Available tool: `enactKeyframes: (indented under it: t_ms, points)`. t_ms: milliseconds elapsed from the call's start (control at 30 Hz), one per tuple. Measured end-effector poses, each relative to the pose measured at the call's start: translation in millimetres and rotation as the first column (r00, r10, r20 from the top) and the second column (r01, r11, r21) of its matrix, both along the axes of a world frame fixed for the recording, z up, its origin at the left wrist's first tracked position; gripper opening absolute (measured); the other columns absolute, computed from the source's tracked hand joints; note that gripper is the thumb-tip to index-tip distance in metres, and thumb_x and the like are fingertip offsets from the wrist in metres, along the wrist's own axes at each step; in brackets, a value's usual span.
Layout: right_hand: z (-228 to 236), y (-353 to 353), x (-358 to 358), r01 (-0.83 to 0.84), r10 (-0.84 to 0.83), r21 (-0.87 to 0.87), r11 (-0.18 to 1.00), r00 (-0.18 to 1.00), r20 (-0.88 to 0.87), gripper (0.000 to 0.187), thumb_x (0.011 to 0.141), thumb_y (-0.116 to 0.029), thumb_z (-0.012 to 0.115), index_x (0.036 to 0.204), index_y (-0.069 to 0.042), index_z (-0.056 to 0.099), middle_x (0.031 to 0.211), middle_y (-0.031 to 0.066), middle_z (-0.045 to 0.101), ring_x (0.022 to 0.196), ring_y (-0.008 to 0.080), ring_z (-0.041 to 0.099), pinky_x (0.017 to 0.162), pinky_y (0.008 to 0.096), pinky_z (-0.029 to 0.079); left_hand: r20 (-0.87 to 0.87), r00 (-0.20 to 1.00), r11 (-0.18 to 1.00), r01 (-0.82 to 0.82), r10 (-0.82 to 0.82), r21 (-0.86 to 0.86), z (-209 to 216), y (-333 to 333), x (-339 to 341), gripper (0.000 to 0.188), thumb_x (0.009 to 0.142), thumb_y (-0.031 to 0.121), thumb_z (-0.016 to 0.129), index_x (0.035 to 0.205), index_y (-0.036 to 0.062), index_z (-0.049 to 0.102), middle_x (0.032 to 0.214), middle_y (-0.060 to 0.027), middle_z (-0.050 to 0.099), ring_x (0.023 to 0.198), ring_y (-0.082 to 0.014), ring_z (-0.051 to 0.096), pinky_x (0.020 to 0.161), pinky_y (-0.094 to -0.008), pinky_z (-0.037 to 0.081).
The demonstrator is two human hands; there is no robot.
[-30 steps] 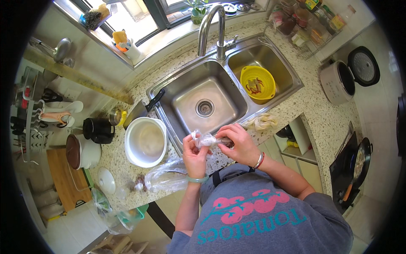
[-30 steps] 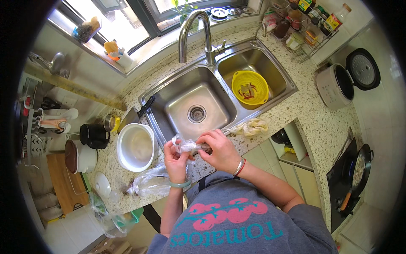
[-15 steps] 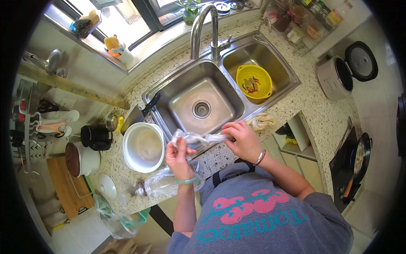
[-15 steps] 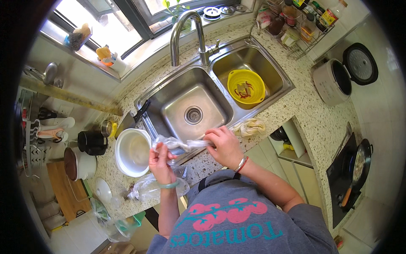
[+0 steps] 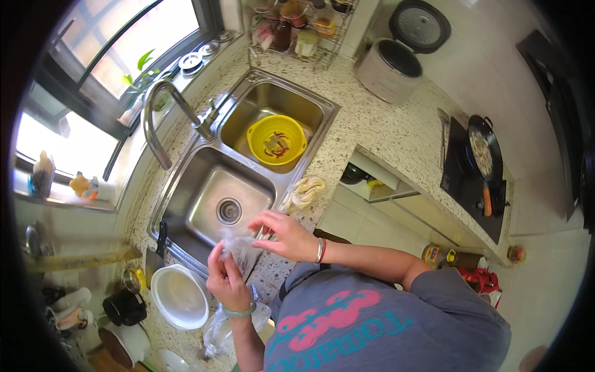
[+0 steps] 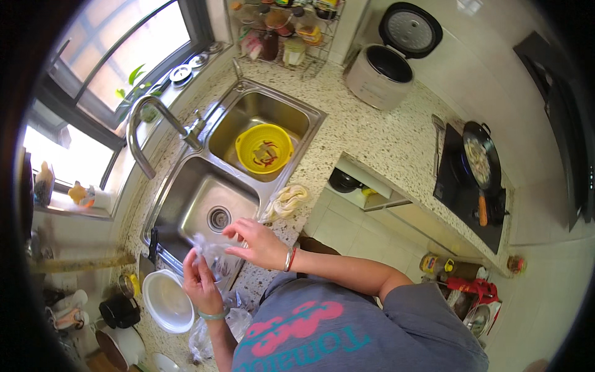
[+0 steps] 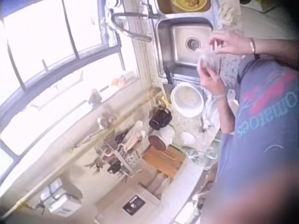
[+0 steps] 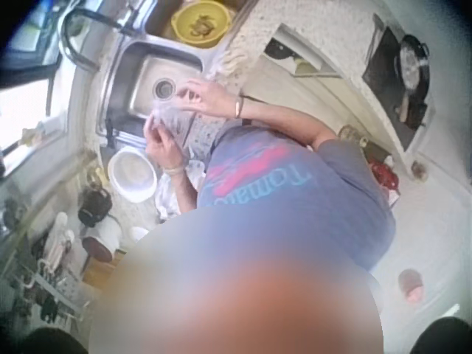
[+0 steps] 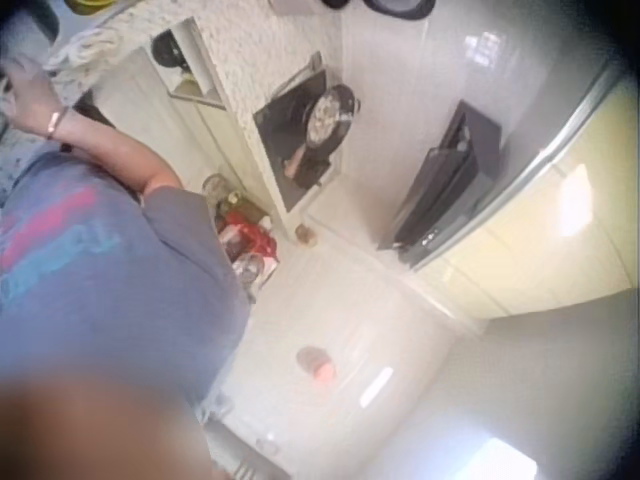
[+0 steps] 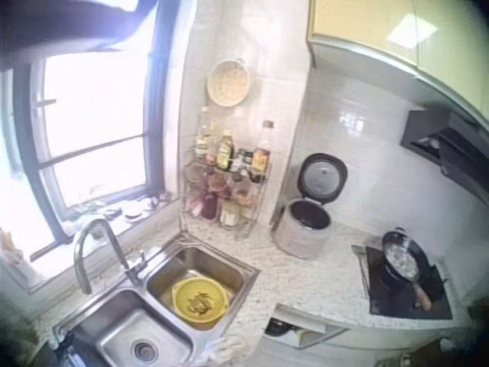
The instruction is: The person moves a green bowl to a shelf, then opens a small jar and pours its contents into a white bowl. They then open a plastic bag containing red dried chilies and transfer them into a yellow colander in the sink.
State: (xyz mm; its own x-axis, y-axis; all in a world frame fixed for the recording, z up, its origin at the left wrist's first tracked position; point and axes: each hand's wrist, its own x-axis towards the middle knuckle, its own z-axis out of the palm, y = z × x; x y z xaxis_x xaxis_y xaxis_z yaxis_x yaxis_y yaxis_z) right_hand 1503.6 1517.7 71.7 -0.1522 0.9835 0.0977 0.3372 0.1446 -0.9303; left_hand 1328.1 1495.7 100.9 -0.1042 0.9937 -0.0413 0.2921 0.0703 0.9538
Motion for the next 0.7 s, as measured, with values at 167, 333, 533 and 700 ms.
enactKeyframes:
  t_ms: [167,333,533,700]
  points:
    - [-16.0,-6.1,0.4,-0.149,0.002,-0.336,0.930,0.916,-0.400,0.021,0.093,-0.020,0.064,0.105,-0.002,0.065,0.089,0.0027,0.068,0.082,0.0077,0.062,0.073,0.0250,0.050,-0.174,0.875,0.880,0.469,-0.453,0.070,-10.8,0.7,23.1,0.059,0.091,0.002,0.060,0.145,0.0126,0.039,0.067,-0.0023,0.060,0.059,-0.0047,0.052,0.055,-0.0207,0.042]
    - [-21.2,0.8,10.9,-0.050,-0.308,-0.539,0.841,0.775,-0.551,0.022,0.096,-0.023,0.058,0.092,-0.002,0.066,0.082,0.0021,0.067,0.071,0.0090,0.064,0.064,0.0231,0.052,0.042,0.949,0.933,0.316,-0.313,-0.172,-13.7,-4.4,14.6,0.071,0.089,0.003,0.062,0.151,0.0126,0.027,0.065,-0.0053,0.065,0.060,-0.0092,0.059,0.059,-0.0253,0.048]
    - [-30.8,-2.5,9.6,-0.304,-0.023,-0.647,0.699,0.895,-0.445,0.026,0.094,-0.028,0.062,0.091,-0.003,0.066,0.082,0.0011,0.066,0.066,0.0070,0.061,0.059,0.0213,0.051,-0.289,0.921,0.935,0.316,-0.261,0.161,-35.4,-15.6,18.7,0.067,0.089,0.001,0.061,0.149,0.0089,0.031,0.071,-0.0066,0.064,0.063,-0.0154,0.063,0.059,-0.0298,0.049]
    - [-38.4,-3.5,4.5,-0.292,-0.234,-0.637,0.714,0.757,-0.610,0.017,0.095,-0.020,0.061,0.100,-0.004,0.063,0.087,-0.0003,0.063,0.081,0.0088,0.062,0.071,0.0237,0.053,-0.340,0.899,0.912,0.356,-0.275,0.203,-36.1,-35.1,27.8,0.065,0.087,0.006,0.066,0.146,0.0066,0.037,0.069,-0.0114,0.063,0.060,-0.0255,0.063,0.058,-0.0322,0.049]
